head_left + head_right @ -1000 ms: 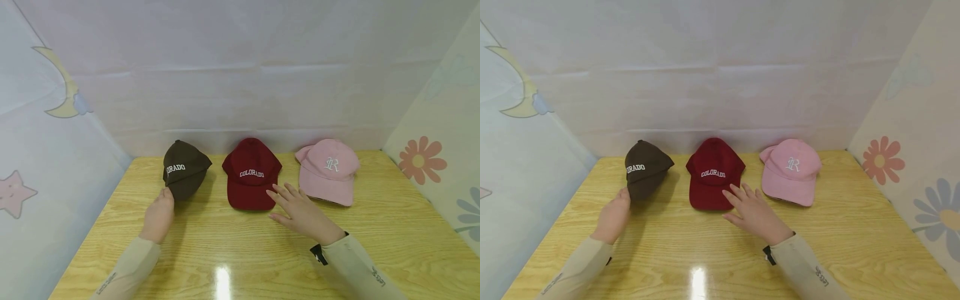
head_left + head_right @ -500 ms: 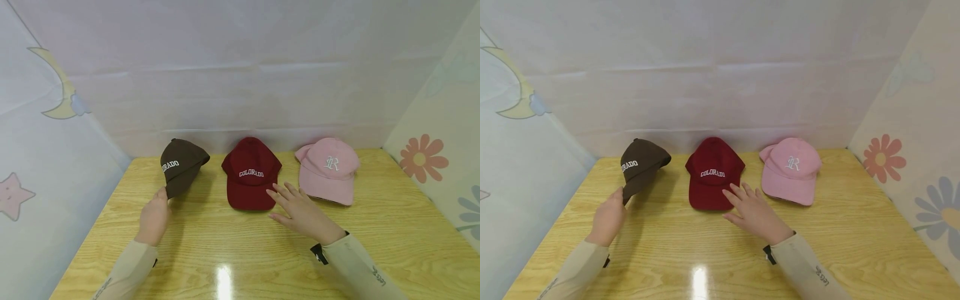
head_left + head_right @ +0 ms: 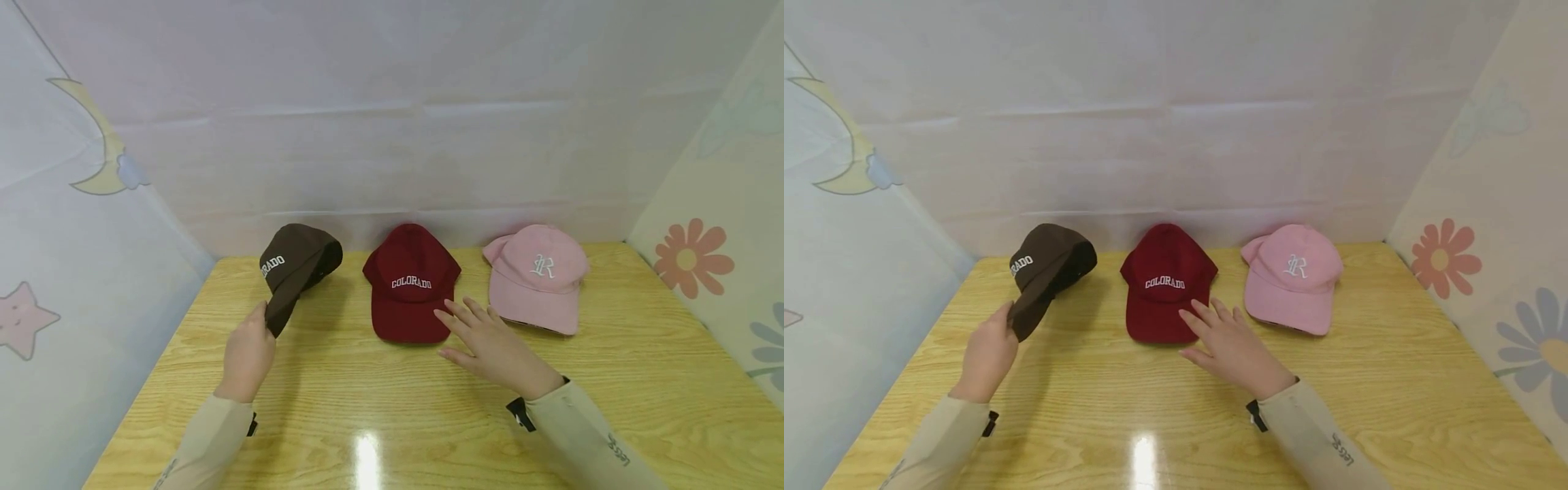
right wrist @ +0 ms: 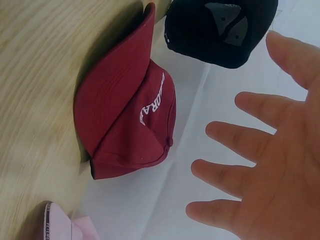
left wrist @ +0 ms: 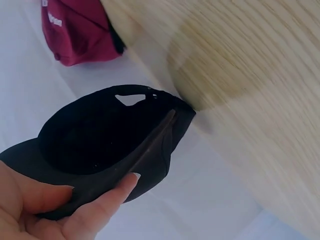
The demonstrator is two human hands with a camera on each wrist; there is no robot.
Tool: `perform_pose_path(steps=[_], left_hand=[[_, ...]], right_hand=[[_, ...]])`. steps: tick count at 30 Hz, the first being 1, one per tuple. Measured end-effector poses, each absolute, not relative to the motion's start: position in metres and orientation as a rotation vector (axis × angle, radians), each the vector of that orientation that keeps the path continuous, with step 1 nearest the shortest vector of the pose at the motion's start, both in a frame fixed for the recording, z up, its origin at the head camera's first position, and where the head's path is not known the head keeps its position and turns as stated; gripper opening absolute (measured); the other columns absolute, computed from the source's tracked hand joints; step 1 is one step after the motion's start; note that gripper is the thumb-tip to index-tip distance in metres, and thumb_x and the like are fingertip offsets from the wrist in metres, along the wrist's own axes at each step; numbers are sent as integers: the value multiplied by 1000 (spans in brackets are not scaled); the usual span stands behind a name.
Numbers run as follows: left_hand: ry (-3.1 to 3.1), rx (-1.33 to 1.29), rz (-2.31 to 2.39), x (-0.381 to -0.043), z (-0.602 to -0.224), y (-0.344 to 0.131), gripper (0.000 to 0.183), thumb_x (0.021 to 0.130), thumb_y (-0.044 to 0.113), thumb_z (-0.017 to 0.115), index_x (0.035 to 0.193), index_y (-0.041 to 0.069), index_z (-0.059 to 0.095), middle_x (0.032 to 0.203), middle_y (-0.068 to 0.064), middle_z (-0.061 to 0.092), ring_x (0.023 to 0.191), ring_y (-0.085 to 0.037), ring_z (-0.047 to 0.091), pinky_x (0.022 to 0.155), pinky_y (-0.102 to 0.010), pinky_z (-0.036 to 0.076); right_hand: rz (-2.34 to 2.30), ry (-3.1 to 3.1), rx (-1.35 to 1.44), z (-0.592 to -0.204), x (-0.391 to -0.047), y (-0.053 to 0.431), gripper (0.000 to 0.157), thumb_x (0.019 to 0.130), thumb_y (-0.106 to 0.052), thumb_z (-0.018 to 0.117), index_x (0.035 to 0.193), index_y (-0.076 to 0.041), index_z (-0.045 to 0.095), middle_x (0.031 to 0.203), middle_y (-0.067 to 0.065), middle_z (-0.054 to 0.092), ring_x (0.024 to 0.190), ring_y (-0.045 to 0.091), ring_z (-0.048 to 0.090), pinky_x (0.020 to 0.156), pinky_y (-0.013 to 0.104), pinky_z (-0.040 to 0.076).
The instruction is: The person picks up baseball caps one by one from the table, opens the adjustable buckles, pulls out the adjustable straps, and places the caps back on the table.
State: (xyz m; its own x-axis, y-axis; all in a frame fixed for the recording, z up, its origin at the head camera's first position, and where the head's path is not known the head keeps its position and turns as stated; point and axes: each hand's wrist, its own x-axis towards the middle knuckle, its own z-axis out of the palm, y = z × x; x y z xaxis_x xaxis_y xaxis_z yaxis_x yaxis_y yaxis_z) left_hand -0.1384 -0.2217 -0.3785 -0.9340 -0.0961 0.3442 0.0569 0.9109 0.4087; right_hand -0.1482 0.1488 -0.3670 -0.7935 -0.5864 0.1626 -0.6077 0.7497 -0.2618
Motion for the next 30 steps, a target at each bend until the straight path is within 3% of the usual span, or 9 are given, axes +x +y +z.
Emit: perform_pose_path(steps=[12, 30], left_hand=[[-2685, 67, -884, -129, -372, -216, 40, 95, -10, 35, 133, -20, 43, 122, -40, 52, 103, -52, 58, 86, -57, 48], [-2563, -19, -1013, -119, -363, -199, 38, 95, -12, 39, 131, -17, 48, 123, -38, 54, 104, -50, 59, 85, -57, 48]], right_hand=[[465, -2868, 1004, -367, -148, 147, 61, 94, -36, 64, 144, -6, 47, 149, 17, 41, 137, 46, 30, 103, 68, 26], [486, -2871, 1010, -364, -148, 145, 59, 94, -36, 64, 143, -7, 48, 147, 17, 42, 137, 45, 31, 103, 69, 25]])
